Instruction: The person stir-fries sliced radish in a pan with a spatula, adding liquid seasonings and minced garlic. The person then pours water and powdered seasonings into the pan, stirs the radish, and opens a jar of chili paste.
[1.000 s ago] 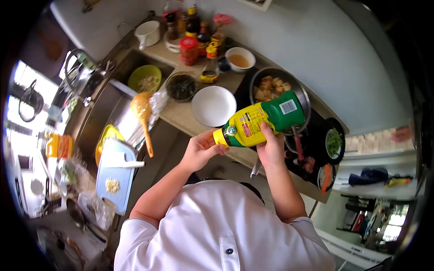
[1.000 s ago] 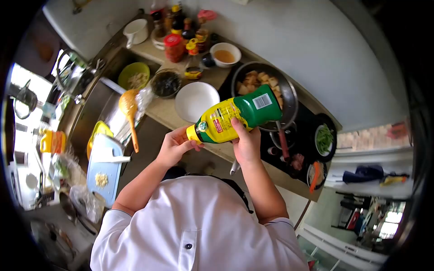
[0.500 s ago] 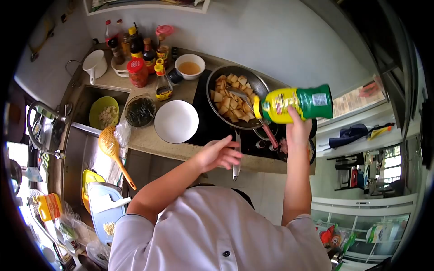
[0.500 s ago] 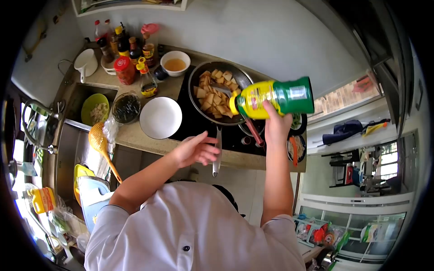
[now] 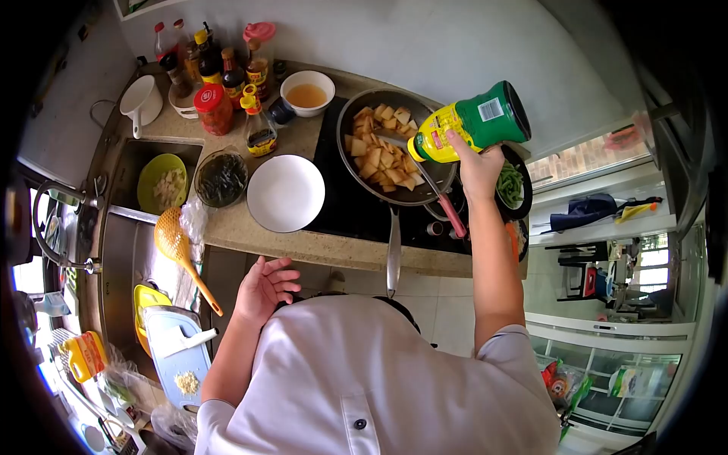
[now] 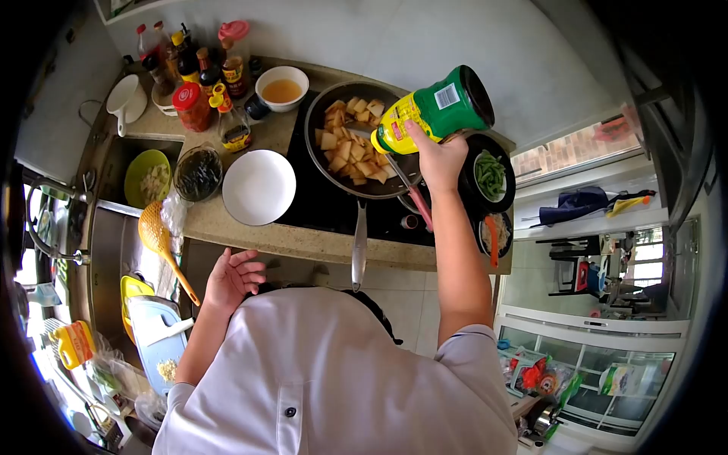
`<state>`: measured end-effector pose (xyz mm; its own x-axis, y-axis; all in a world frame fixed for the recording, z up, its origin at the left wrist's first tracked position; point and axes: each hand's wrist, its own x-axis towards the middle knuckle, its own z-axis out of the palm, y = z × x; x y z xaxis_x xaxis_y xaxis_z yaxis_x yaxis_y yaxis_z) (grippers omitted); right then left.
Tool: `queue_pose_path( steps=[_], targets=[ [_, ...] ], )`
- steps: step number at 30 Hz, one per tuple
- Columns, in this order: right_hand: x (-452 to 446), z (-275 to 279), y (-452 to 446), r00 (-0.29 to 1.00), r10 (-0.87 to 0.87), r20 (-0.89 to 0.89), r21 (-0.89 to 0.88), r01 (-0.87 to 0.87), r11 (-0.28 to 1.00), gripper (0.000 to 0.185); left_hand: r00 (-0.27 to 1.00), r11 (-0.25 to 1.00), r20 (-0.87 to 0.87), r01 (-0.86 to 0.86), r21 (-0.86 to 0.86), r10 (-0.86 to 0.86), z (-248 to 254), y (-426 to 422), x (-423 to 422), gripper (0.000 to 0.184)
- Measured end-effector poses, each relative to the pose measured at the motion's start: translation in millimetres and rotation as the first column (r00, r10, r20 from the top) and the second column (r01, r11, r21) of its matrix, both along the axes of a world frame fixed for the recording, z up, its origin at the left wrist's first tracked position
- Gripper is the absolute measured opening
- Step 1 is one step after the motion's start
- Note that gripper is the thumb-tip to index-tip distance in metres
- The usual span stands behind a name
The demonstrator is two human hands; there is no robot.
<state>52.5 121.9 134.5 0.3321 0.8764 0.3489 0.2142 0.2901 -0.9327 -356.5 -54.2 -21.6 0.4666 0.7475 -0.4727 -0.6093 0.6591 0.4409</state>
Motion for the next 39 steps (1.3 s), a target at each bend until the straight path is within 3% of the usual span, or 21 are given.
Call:
queue_pose_path(
  steps=[30, 39],
  targets=[
    [4.8, -10.5, 16.8, 1.000, 0.011, 0.001, 0.006, -0.011, 1.000, 0.036, 0.989, 0.993, 0.097, -0.113, -0.024, 0.115, -0.8, 11.7, 6.6, 0.064],
    [2.9, -10.6, 17.5, 1.000, 0.017, -0.027, 0.051, -0.016, 0.999, 0.025, 0.991, 0.995, 0.090, -0.097, -0.022, 0.098, 0.3, 12.4, 9.4, 0.062]
  ],
)
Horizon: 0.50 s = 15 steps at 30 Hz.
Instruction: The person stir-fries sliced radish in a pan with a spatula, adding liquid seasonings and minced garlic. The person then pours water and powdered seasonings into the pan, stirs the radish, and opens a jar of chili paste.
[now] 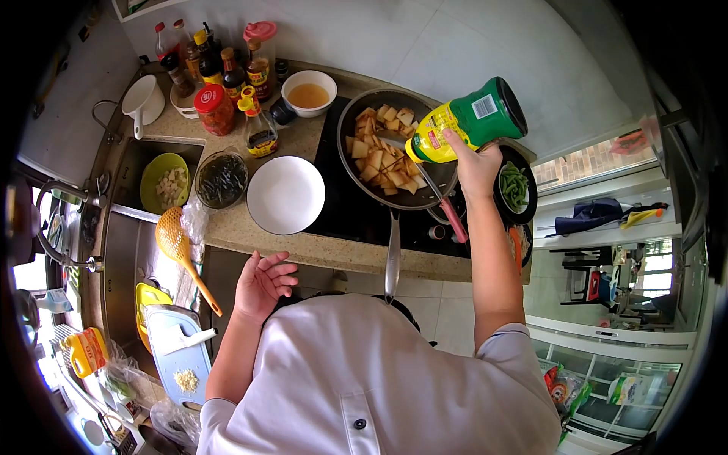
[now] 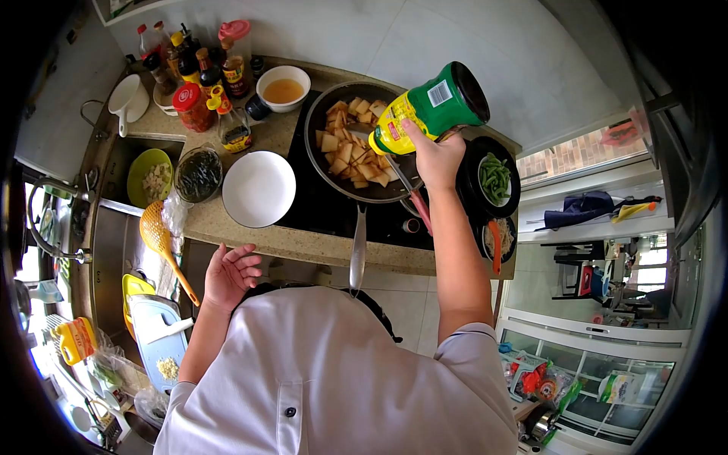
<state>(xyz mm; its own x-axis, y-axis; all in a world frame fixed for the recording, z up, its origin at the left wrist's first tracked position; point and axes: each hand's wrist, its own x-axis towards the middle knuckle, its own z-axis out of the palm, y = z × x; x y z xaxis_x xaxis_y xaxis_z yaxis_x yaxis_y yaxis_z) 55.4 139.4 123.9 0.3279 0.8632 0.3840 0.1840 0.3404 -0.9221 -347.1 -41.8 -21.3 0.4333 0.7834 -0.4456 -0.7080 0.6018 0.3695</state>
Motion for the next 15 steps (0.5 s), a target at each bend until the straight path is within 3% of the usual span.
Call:
queue_pose_path(
  steps=[7, 10, 12, 14, 15],
  targets=[
    [3.1, -1.3, -1.0, 0.999, -0.021, -0.027, -0.039, 0.020, 0.999, 0.032, 1.000, 1.000, 0.003, 0.012, 0.008, -0.012, 5.2, 3.5, 3.0, 0.063],
    [1.2, 14.2, -12.7, 0.992, -0.069, -0.108, -0.037, 0.065, 0.997, 0.038, 0.986, 0.998, -0.159, 0.062, 0.014, -0.059, 26.2, 18.8, 20.4, 0.057],
    [7.2, 18.2, -22.8, 0.969, -0.064, -0.239, -0.021, 0.060, 0.998, 0.041, 0.923, 0.970, -0.383, 0.135, 0.201, -0.049, 48.1, 47.2, 48.2, 0.048],
    [4.5, 27.4, -37.5, 0.889, 0.071, -0.452, 0.017, -0.071, 0.997, 0.042, 0.879, 0.923, -0.464, 0.082, 0.376, 0.111, 65.1, 83.5, 90.3, 0.047],
    [0.2, 32.7, -46.4, 0.853, 0.110, -0.509, -0.005, -0.130, 0.991, 0.043, 0.889, 0.873, -0.420, 0.051, 0.485, 0.181, 73.5, 103.7, 111.4, 0.055]
  ],
)
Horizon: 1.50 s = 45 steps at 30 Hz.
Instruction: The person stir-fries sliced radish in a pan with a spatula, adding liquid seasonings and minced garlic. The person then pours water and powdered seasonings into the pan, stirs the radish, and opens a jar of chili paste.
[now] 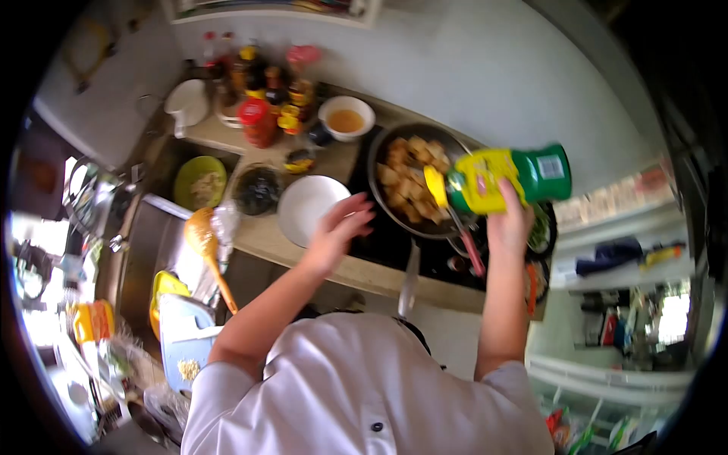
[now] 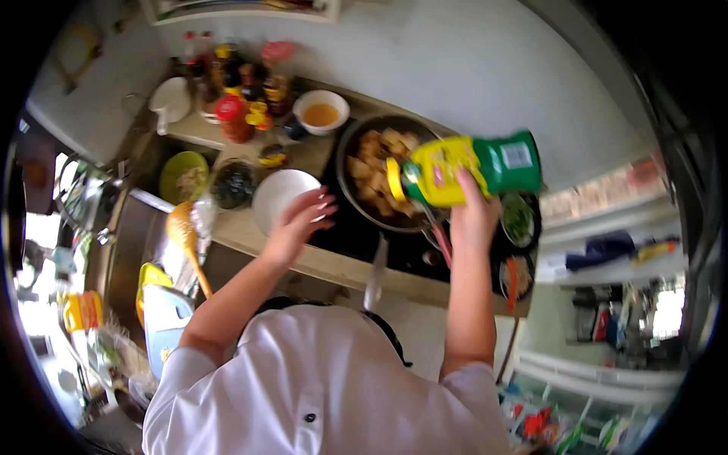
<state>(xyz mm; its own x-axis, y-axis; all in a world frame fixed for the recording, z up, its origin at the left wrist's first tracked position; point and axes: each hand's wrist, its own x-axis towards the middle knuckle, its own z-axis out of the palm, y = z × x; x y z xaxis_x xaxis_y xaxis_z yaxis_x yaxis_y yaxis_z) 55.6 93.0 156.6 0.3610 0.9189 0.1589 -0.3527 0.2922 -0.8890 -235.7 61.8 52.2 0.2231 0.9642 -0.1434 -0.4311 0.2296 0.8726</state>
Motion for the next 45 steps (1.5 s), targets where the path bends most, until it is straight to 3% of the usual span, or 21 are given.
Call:
queue_pose_path(
  steps=[1, 2, 4, 7, 8, 11, 15, 17, 18, 19, 21, 23, 25, 28, 31, 33, 35, 39, 41, 44, 45],
  targets=[
    [-3.8, -0.2, -5.2, 0.995, 0.064, -0.079, -0.003, -0.064, 0.998, 0.043, 1.000, 0.994, 0.024, 0.002, 0.110, -0.004, -0.7, 20.8, 19.5, 0.060],
    [-13.7, 4.1, -12.8, 0.983, 0.100, -0.156, -0.034, -0.107, 0.994, 0.042, 0.982, 0.999, 0.184, -0.039, 0.032, 0.033, 6.2, 32.6, 36.4, 0.063],
    [-25.3, -2.3, -22.1, 0.978, 0.128, -0.166, -0.071, -0.141, 0.987, 0.042, 0.795, 0.960, 0.545, 0.268, 0.081, -0.268, 6.7, 53.0, 41.5, 0.051],
    [-35.4, -9.2, -30.1, 0.987, 0.126, -0.097, -0.082, -0.134, 0.988, 0.043, 0.941, 0.977, 0.300, 0.194, -0.088, -0.160, 13.6, 24.5, 27.1, 0.046],
    [-36.5, -14.5, -31.3, 0.990, 0.142, 0.019, -0.067, -0.141, 0.988, 0.045, 0.961, 0.976, 0.247, 0.165, -0.145, -0.125, 21.1, 9.9, 19.3, 0.048],
    [-67.9, -21.4, -35.3, 0.928, 0.057, 0.369, -0.023, -0.052, 0.998, 0.045, 0.921, 0.977, 0.390, 0.074, -0.202, 0.012, 32.2, -31.4, 17.5, 0.052],
    [-138.8, -13.8, -36.1, 0.903, 0.092, 0.420, 0.145, -0.166, 0.975, 0.049, 0.927, 0.980, 0.345, -0.093, -0.174, 0.149, 40.0, -49.2, -15.9, 0.054],
    [-174.1, 2.1, -26.4, 0.883, 0.195, 0.427, 0.236, -0.317, 0.919, 0.050, 0.994, 0.996, 0.064, -0.083, -0.021, 0.085, 35.8, -43.3, -56.0, 0.053],
    [-188.2, -6.2, -19.6, 0.834, 0.241, 0.496, 0.158, -0.359, 0.920, 0.051, 0.977, 0.979, -0.137, -0.143, 0.142, 0.162, 42.1, -35.7, -72.3, 0.066],
    [-214.3, 0.1, -12.4, 0.835, 0.269, 0.480, 0.176, -0.392, 0.903, 0.052, 0.753, 0.875, -0.498, -0.213, 0.435, 0.431, 61.8, -34.5, -89.0, 0.091],
    [-261.8, -2.7, 7.4, 0.783, 0.243, 0.573, 0.196, -0.419, 0.887, 0.051, 0.536, 0.704, -0.575, -0.050, 0.709, 0.618, 73.1, -3.6, -129.0, 0.111],
    [-311.7, -3.2, 28.1, 0.748, 0.207, 0.631, 0.231, -0.436, 0.870, 0.056, 0.539, 0.598, -0.457, -0.113, 0.794, 0.708, 74.1, 29.9, -157.8, 0.110],
    [-333.6, 8.6, 52.6, 0.552, 0.381, 0.741, 0.103, -0.655, 0.749, 0.088, 0.654, 0.657, -0.396, -0.208, 0.725, 0.644, 69.0, 60.9, -196.5, 0.106],
    [-321.4, -0.2, 54.3, 0.482, 0.201, 0.853, 0.103, -0.533, 0.840, 0.104, 0.634, 0.640, -0.310, -0.391, 0.662, 0.708, 28.3, 135.3, -254.3, 0.103],
    [-242.0, -34.1, 38.1, 0.287, -0.014, 0.958, 0.061, -0.158, 0.986, 0.070, 0.590, 0.621, -0.277, -0.526, 0.581, 0.759, -9.9, 226.7, -313.3, 0.097],
    [-181.5, -58.3, 12.2, 0.154, -0.016, 0.988, 0.004, 0.077, 0.997, 0.059, 0.358, 0.542, -0.408, -0.498, 0.677, 0.840, -51.9, 287.9, -343.8, 0.092],
    [-132.9, -73.0, -22.0, 0.041, -0.018, 0.999, 0.006, 0.266, 0.964, 0.052, 0.490, 0.594, -0.363, -0.483, 0.644, 0.793, -78.8, 328.6, -355.5, 0.089],
    [-71.9, -94.3, -85.3, -0.175, 0.048, 0.983, 0.038, 0.458, 0.888, 0.049, 0.551, 0.654, -0.385, -0.460, 0.600, 0.740, -116.8, 359.1, -347.6, 0.091],
    [-43.9, -106.2, -99.5, -0.220, 0.049, 0.974, 0.079, 0.537, 0.840, 0.044, 0.355, 0.618, -0.507, -0.440, 0.651, 0.786, -154.2, 372.0, -350.3, 0.098],
    [-13.2, -130.0, -113.4, -0.266, 0.162, 0.950, 0.026, 0.587, 0.809, 0.041, 0.322, 0.645, -0.559, -0.380, 0.663, 0.764, -174.1, 373.5, -346.7, 0.095],
    [-13.0, -128.0, -117.3, -0.267, 0.176, 0.947, 0.021, 0.600, 0.799, 0.041, 0.125, 0.615, -0.614, -0.337, 0.713, 0.779, -167.3, 367.6, -339.4, 0.090]
  ],
)
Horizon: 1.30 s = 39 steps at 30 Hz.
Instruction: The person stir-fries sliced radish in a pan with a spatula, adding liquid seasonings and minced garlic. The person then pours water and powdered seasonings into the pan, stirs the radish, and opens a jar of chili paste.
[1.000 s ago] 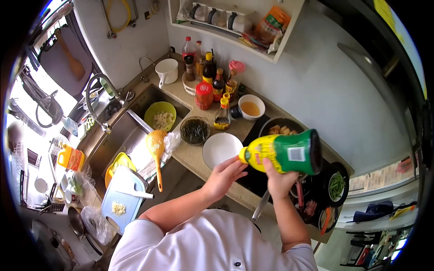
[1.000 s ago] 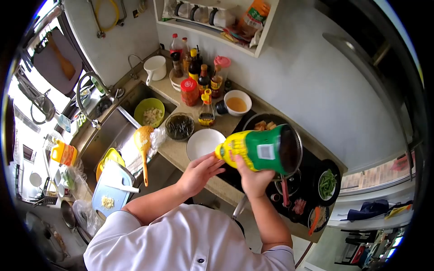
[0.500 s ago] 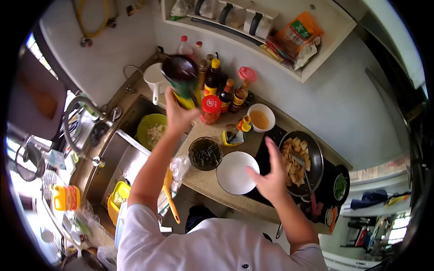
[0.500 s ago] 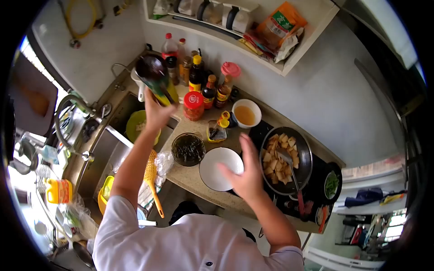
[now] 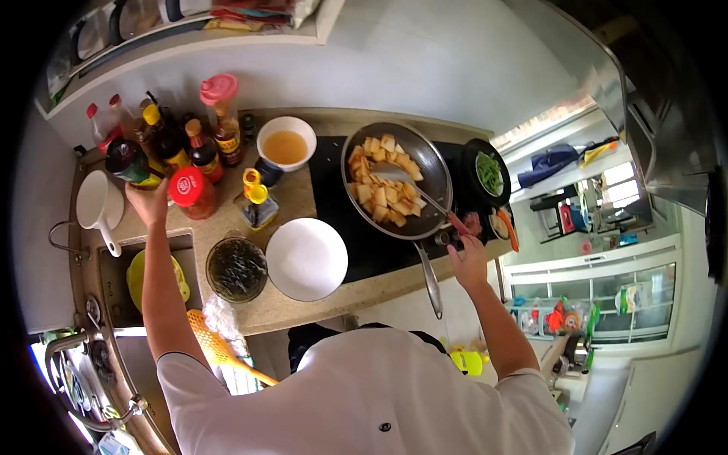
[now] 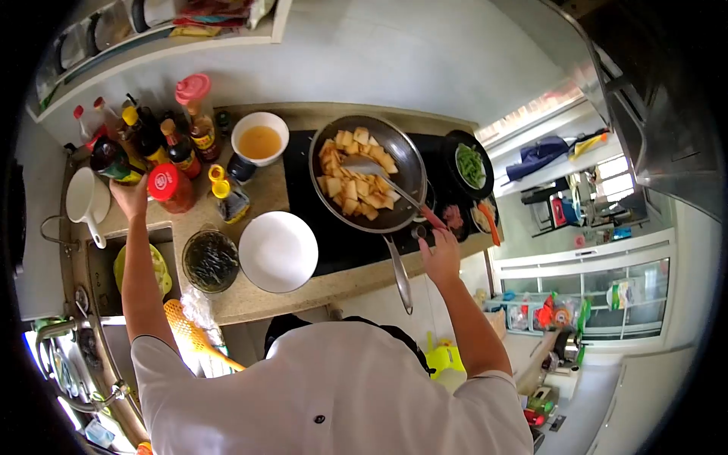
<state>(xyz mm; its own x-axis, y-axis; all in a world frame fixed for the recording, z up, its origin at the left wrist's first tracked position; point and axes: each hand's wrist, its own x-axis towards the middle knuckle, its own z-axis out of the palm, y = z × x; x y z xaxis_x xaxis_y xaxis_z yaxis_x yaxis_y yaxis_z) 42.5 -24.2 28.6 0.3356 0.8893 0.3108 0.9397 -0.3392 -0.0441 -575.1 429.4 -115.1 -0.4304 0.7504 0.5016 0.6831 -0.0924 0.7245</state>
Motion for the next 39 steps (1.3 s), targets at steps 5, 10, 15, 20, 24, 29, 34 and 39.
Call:
queue_pose_path(
  steps=[5, 10, 15, 20, 24, 29, 34, 39],
  targets=[
    [-56.6, 23.9, 26.4, 0.971, 0.225, -0.076, 0.116, -0.215, 0.970, 0.036, 0.993, 0.967, -0.117, -0.048, -0.249, 0.019, 24.5, -3.4, 8.9, 0.096],
    [-133.8, 49.8, 37.1, 0.853, 0.457, -0.252, 0.148, -0.433, 0.889, 0.037, 0.980, 0.904, -0.178, -0.157, -0.397, 0.092, 58.9, -19.7, 17.4, 0.111],
    [-163.0, 62.8, 23.3, 0.577, 0.645, -0.500, 0.166, -0.667, 0.726, 0.037, 0.991, 0.971, -0.127, 0.015, -0.240, -0.047, 101.0, -135.6, -0.7, 0.071],
    [-200.0, 62.8, 7.8, 0.138, 0.711, -0.689, 0.087, -0.959, 0.270, 0.038, 0.998, 0.976, 0.062, -0.014, -0.218, 0.028, 154.9, -405.8, 37.5, 0.028],
    [-260.0, 46.4, -26.4, -0.159, 0.683, -0.713, 0.148, -0.986, -0.076, 0.036, 0.929, 0.903, 0.336, 0.003, -0.429, 0.157, 141.4, -607.9, 127.8, 0.021],
    [-361.9, -40.7, -88.2, -0.317, 0.706, -0.633, 0.149, -0.945, -0.291, 0.040, 0.859, 0.817, 0.211, -0.328, -0.474, 0.467, 98.0, -764.1, 156.8, 0.013],
    [-453.6, -131.9, -123.9, -0.292, 0.906, -0.308, -0.017, -0.950, -0.312, 0.051, 0.702, 0.661, 0.049, -0.642, -0.389, 0.711, 43.0, -834.2, 101.0, 0.021],
    [-482.1, -152.5, -136.4, -0.116, 0.958, -0.261, -0.140, -0.978, -0.156, 0.052, 0.674, 0.626, 0.062, -0.642, -0.444, 0.736, 4.8, -850.1, 42.4, 0.032]
  ],
)
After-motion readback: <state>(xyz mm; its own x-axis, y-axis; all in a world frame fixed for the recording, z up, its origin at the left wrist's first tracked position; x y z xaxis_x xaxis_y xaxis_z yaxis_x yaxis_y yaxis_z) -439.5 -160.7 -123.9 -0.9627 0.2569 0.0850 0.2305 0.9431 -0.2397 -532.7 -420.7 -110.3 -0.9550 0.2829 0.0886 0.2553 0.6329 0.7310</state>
